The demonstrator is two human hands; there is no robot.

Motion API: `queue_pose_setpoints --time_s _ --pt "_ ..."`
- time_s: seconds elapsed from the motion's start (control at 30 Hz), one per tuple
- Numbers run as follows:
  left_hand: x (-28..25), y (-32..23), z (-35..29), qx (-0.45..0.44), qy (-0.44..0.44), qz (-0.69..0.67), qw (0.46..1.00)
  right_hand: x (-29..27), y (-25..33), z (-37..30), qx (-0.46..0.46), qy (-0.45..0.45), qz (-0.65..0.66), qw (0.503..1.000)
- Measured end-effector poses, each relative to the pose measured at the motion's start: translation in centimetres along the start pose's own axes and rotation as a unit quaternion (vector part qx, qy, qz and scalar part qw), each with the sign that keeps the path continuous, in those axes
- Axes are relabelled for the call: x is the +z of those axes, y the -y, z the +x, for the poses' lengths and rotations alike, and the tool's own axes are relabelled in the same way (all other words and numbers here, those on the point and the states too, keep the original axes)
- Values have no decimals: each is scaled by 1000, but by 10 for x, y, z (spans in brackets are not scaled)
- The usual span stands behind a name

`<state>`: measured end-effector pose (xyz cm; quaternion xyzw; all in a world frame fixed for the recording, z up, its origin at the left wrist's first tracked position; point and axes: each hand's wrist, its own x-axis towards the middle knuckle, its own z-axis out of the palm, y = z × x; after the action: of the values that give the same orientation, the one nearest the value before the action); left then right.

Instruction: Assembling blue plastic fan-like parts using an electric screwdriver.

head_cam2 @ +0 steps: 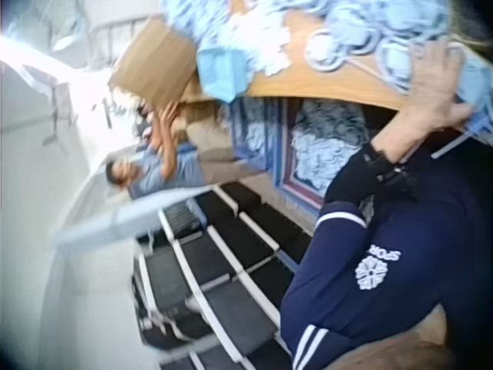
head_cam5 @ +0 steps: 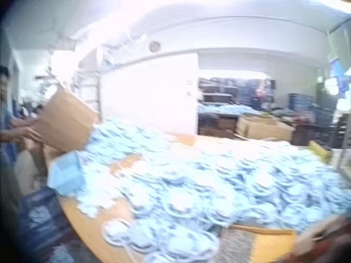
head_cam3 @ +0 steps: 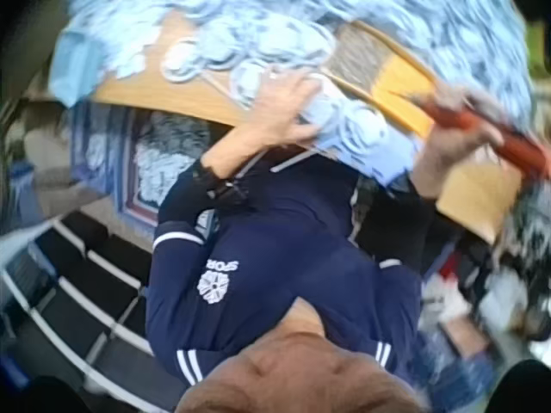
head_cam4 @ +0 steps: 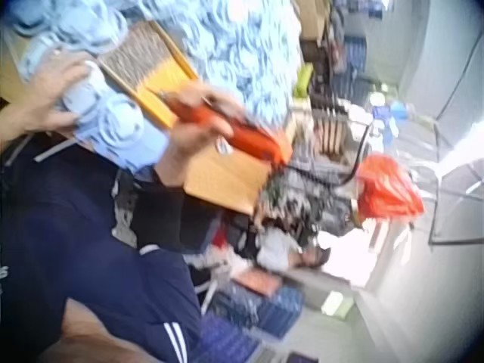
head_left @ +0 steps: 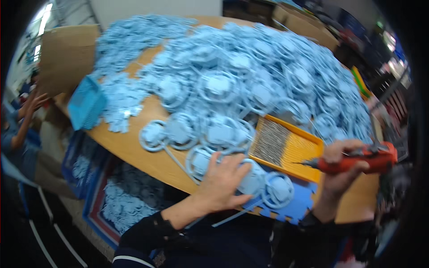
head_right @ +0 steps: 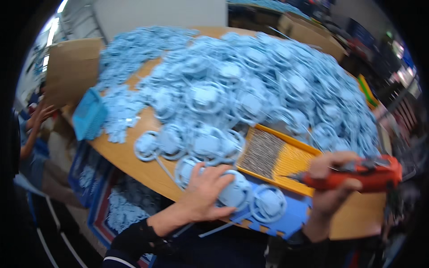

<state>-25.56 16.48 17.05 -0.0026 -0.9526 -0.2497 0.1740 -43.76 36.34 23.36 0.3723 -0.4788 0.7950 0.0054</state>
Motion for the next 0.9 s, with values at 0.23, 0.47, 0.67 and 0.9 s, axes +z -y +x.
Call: queue_pose_setpoints --time_s 0.23,0.47,0.67,0.9 --pt "22 -3 0 20 18 -30 999 59 2 -26 79 63 57 993" --pt "22 -10 -3 2 30 -25 999 70 -1 -35 143 78 100 981" --pt "22 -7 -2 -2 29 -29 999 74 -8 -34 135 116 9 984" --pt "23 -5 5 -7 34 -58 998 76 -12 -29 136 118 -15 984"
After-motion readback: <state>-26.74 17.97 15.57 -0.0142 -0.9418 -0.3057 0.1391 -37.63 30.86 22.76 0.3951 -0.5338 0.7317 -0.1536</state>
